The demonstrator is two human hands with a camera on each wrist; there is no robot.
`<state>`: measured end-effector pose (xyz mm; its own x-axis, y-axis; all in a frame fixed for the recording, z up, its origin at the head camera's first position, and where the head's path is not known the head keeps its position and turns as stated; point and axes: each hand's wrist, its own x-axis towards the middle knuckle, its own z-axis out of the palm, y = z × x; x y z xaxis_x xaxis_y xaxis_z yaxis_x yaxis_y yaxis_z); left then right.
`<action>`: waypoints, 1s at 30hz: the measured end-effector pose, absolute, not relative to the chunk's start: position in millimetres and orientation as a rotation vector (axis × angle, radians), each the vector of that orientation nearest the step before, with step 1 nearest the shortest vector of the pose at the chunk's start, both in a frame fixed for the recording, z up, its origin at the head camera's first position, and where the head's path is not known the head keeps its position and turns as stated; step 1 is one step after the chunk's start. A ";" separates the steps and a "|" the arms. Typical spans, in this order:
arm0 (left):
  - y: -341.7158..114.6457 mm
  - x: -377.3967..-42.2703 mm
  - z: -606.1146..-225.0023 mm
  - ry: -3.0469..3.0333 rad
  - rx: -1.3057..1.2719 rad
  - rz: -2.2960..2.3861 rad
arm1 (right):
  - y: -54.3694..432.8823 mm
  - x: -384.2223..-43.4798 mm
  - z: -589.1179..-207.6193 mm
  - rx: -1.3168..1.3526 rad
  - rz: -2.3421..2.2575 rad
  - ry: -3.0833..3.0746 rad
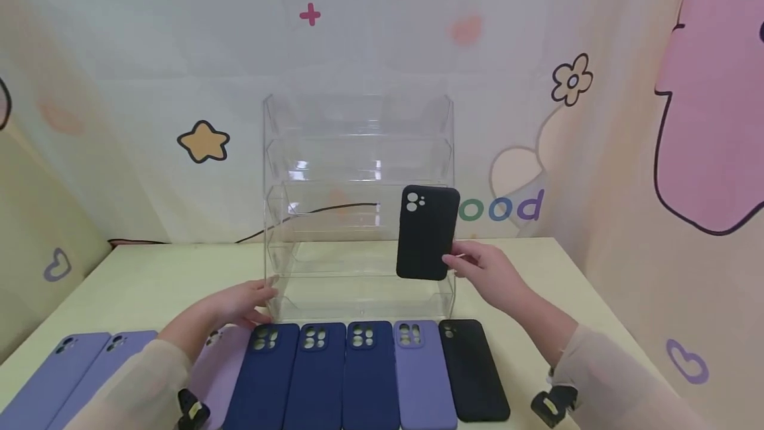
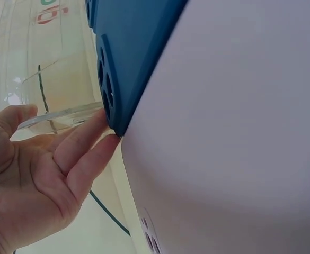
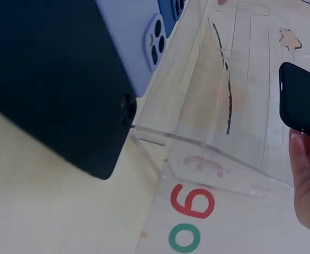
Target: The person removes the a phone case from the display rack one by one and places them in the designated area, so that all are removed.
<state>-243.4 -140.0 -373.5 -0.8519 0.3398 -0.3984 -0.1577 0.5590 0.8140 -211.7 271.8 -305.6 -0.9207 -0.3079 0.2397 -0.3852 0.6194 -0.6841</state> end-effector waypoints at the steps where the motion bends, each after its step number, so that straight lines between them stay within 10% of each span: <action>1: -139.1 -242.4 -373.7 2.271 0.147 1.261 | 276.2 -207.7 -306.3 0.580 1.193 -2.745; 30: -130.2 -254.9 -370.9 2.311 0.172 1.236 | 422.5 -176.0 -347.5 0.590 1.757 -3.097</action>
<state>-254.9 -130.2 -370.9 -0.8621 0.3396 -0.3760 -0.1243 0.5776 0.8068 -176.0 422.5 -347.5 -0.8421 -0.4849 -0.2361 -0.0462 0.5010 -0.8642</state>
